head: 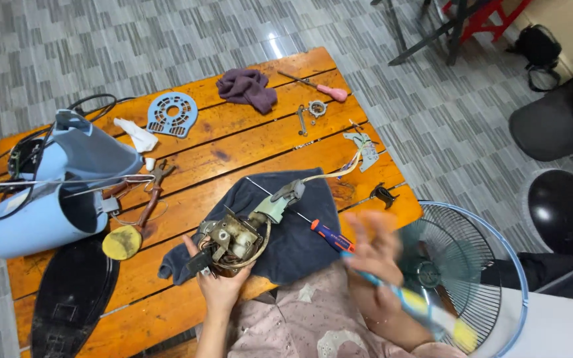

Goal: Cleaning a fan motor assembly using a toothbrush and screwdriver on a wooden workbench

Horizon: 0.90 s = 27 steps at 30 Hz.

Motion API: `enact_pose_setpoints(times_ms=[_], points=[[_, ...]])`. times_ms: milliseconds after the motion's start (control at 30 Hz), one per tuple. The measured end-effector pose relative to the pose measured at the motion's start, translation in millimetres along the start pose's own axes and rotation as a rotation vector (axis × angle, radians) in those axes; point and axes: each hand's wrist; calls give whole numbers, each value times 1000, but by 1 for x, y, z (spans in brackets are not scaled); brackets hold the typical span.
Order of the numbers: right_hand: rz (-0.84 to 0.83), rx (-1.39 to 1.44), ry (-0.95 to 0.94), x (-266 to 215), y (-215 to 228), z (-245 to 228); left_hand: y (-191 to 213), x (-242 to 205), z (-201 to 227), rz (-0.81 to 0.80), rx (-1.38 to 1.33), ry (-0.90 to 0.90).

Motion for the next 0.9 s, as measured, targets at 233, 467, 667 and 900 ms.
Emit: enact_pose_setpoints(times_ms=[233, 467, 667, 900], points=[[-477, -51, -396, -37, -4, 42, 6, -2, -10, 18, -199, -114], [-1582, -590, -502, -100, 3, 66, 13, -3, -8, 51, -230, -164], [-1571, -615, -467, -115, 8, 65, 16, -8, -8, 41, -77, -136], [-1494, -667, -408, -113, -7, 51, 19, -8, 8, 47, -27, -187]])
Point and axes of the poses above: each hand's wrist, its own x-axis towards the middle knuckle, its own y-axis out of the back of the hand, z = x × y, and after that the axes turned 15 degrees about -z, right-handed
